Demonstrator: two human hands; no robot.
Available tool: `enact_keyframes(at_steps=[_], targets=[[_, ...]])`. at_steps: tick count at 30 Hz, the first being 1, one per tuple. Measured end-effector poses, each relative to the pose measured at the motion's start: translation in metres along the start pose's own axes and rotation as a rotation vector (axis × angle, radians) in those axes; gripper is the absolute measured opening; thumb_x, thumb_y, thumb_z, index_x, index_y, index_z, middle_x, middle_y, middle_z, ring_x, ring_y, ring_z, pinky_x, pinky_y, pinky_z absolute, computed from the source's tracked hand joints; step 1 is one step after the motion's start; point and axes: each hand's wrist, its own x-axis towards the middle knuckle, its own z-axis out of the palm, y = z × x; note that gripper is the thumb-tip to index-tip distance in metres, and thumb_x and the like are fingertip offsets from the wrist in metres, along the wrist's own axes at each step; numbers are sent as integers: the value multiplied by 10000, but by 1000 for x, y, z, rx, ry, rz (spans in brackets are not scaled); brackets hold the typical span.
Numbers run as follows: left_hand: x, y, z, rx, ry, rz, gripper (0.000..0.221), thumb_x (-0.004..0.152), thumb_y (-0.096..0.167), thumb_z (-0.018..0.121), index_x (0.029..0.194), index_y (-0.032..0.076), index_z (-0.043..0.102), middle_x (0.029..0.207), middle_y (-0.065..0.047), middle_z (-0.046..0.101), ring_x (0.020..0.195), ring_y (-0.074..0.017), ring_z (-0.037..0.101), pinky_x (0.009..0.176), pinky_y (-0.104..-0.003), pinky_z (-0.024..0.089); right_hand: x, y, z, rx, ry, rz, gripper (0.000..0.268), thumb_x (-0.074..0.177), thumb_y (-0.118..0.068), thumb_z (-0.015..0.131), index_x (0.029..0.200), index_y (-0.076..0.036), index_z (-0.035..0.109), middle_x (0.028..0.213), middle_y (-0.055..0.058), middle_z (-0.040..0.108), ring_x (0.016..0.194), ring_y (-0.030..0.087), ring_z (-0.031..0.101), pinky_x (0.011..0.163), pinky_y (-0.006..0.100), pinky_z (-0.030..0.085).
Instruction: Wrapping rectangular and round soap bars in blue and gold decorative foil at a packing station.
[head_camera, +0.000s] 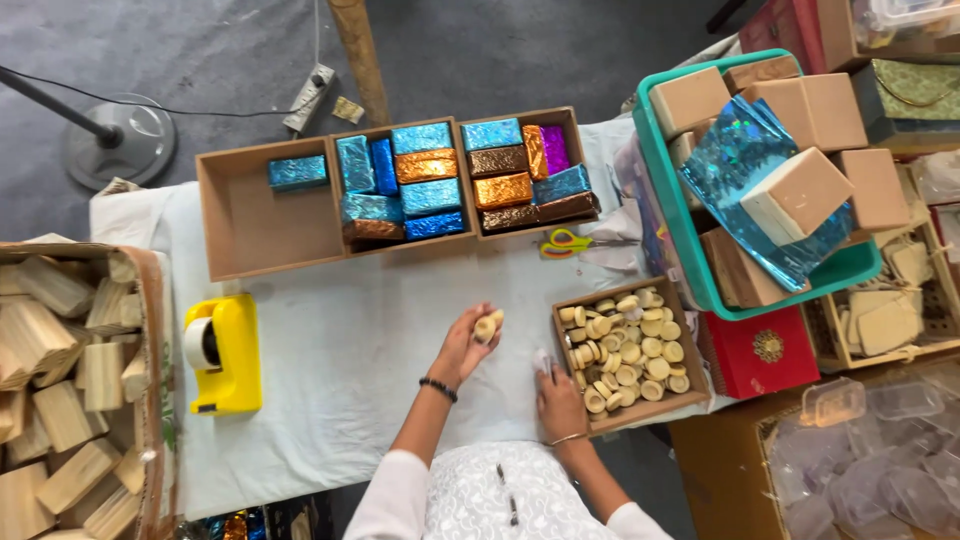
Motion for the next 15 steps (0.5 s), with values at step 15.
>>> enact_keyframes(at_steps=[15], targets=[[-106,-6,-101,122,161,13,434,1034,343,494,1418,149,543,1347,-27,680,1130,-212,692,872,-334,572,49,10,37,-175,-262,2,212,863,-122,643,1059,-161,716,1140,150,630,949,357,672,833,473,556]])
